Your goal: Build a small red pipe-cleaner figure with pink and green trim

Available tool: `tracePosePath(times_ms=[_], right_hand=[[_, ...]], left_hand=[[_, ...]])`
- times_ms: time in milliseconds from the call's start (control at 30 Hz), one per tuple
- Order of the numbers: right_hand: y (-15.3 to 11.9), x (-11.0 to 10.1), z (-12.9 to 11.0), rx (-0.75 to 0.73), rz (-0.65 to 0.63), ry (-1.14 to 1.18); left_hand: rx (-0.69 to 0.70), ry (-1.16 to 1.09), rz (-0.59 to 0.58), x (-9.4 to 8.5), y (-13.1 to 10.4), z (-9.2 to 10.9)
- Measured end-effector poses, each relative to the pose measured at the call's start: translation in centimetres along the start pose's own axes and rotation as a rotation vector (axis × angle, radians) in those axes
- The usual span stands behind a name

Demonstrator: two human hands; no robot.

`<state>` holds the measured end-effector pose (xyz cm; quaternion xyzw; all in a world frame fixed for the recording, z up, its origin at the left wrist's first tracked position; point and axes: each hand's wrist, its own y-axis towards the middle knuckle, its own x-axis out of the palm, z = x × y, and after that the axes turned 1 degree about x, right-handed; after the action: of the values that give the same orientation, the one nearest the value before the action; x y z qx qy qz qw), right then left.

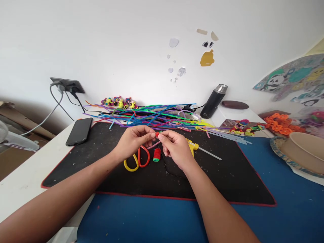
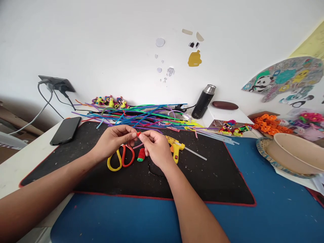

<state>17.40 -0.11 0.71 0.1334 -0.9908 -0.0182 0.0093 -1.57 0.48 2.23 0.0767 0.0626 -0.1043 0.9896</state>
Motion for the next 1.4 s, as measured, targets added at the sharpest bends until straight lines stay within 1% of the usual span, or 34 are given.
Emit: tracePosePath(times_ms=[100, 300, 367, 433, 567, 700, 833, 900, 1033, 1100, 1200, 1267, 1400], right_hand=[[0.0, -0.1, -0.1, 0.004, 0.016, 0.045], [0.0, 0.1, 0.1, 0.013, 0.010, 0.049], [0.1, 0.1, 0.3, 0.015, 0.003, 0.035], [0.2, 0.2, 0.6, 0.010, 0.002, 0.021], [0.3, 0.2, 1.2, -0.024, 0.011, -0.038], [0.2, 0.2, 1.2, -0.074, 0.041, -0.159], [0.0, 0.3, 0.8, -0.090, 0.040, -0.270], [0.0, 0.3, 0.7, -0.087, 0.034, -0.285], [0.0, 0.3, 0.8, -0.078, 0.045, -0.274], [0.1, 0.2, 1.0, -0.069, 0.031, -0.251], [0.2, 0.1, 1.3, -0.065, 0.006, -0.208], [0.3, 0.0, 1.5, -0.060, 0.007, -0.169], [0.3, 0.0, 1.2, 0.012, -0.005, -0.023]], left_hand=[[0.081, 0.071, 0.043, 0.0, -0.2, -0.2], [0.351, 0.443, 0.094, 0.1, -0.6, -0.3], [0.403, 0.500, 0.088, -0.1, -0.5, -0.4], [0.427, 0.536, 0.076, -0.3, -0.4, -0.5], [0.400, 0.604, 0.032, -0.5, -0.2, -0.6], [0.342, 0.654, -0.008, -0.7, -0.1, -0.3], [0.240, 0.618, -0.103, -0.9, 0.0, 0.2], [0.220, 0.596, -0.118, -0.9, 0.0, 0.4], [0.265, 0.632, -0.082, -0.7, -0.1, 0.4], [0.248, 0.622, -0.092, -0.5, -0.2, 0.3], [0.209, 0.579, -0.112, -0.2, -0.3, -0.1], [0.208, 0.550, -0.105, 0.0, -0.3, -0.2], [0.222, 0.421, -0.073, 0.1, -0.3, -0.3]])
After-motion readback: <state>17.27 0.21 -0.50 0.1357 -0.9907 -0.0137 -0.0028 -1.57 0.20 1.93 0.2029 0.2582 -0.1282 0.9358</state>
